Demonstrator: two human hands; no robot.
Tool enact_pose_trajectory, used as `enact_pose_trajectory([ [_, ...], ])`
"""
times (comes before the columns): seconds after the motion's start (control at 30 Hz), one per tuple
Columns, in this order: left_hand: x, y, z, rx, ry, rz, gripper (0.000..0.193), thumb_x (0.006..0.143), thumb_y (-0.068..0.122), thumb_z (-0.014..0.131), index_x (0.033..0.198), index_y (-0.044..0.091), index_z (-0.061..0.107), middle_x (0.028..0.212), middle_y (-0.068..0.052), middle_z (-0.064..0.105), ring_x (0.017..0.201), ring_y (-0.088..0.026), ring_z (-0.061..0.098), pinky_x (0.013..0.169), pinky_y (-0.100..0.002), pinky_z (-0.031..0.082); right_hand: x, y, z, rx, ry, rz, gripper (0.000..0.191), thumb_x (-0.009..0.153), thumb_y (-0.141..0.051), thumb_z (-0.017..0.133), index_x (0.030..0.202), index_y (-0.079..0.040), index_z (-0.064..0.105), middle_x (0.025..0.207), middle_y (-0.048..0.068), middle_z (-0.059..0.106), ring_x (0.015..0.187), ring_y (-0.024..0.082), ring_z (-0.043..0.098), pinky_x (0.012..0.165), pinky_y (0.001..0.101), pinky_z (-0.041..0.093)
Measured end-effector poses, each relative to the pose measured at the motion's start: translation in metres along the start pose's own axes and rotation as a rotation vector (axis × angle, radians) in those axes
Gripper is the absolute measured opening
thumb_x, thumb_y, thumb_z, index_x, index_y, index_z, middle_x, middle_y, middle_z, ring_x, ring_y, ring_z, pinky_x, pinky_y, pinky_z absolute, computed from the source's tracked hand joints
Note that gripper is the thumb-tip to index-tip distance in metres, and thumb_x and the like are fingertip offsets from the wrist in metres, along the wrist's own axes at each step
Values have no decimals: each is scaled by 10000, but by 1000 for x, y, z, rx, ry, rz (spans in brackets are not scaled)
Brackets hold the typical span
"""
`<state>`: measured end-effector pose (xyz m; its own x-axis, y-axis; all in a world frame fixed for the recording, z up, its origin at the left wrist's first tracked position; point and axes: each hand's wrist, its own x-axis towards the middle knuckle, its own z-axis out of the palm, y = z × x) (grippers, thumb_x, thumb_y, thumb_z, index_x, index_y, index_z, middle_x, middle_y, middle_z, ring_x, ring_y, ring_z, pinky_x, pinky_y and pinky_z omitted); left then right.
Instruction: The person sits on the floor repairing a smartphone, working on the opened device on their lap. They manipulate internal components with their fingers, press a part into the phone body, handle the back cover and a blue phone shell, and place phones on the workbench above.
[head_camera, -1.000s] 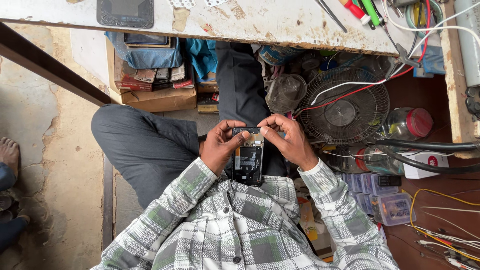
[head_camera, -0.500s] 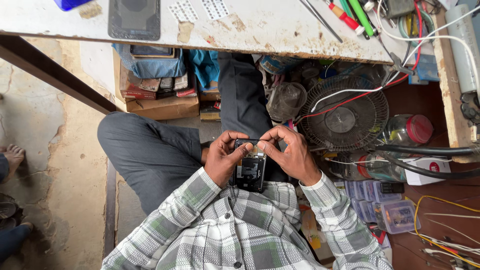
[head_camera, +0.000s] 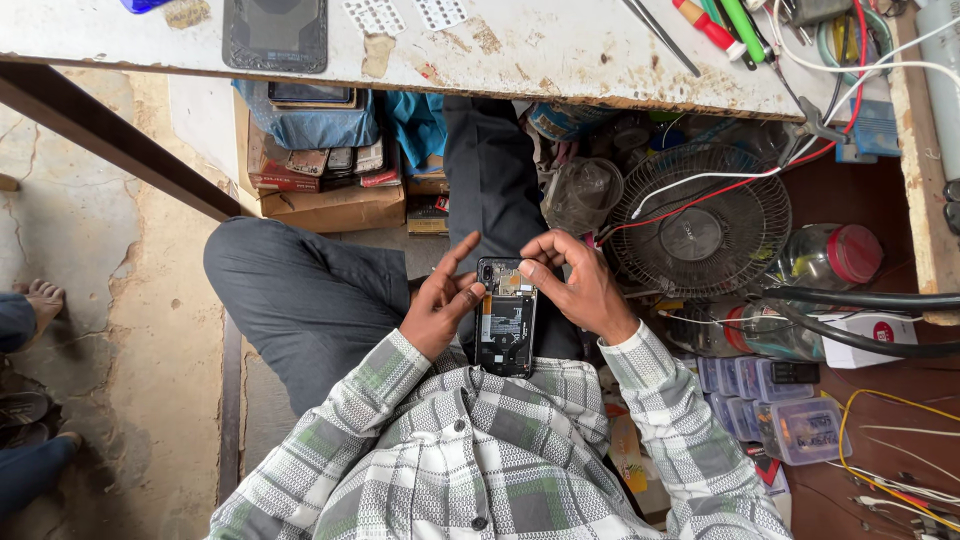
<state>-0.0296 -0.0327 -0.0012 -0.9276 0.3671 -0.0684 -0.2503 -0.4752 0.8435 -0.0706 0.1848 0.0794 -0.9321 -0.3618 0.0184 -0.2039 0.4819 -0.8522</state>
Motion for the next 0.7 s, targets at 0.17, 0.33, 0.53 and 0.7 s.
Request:
enact_pose_trajectory([
  [0.17,2,-7,1,91,29,59,741,1021,-27,485,1662,158,163,1009,-48,678,921,-47,583,885,-223,519,8,-6,7,-94,-48,-93,262,945,-249,726,1099,-37,717,994,46,699,934,148,658,838,311,523],
  [0.33,1,-11,-1,165,99,75,805,966,-58,488,1679,154,180,806,29,561,718,-6,481,661,-159,440,17,-5,15,-134,-83,-62,231,933,-242,751,1033,-34,732,936,55,687,918,169,656,843,343,508],
  [0.53,3,-14,2,104,159,93,796,933,-86,501,1644,117,206,763,54,571,656,7,474,582,-149,403,19,0,26,-108,-69,-32,214,927,-222,730,1012,-28,705,936,57,658,895,171,647,817,338,515],
  [0.7,5,-16,3,54,175,102,789,926,-91,520,1634,102,232,782,41,596,647,5,475,566,-154,392,14,1,26,-92,-76,-106,218,960,-214,709,1047,-17,679,971,52,667,937,170,656,867,338,512],
])
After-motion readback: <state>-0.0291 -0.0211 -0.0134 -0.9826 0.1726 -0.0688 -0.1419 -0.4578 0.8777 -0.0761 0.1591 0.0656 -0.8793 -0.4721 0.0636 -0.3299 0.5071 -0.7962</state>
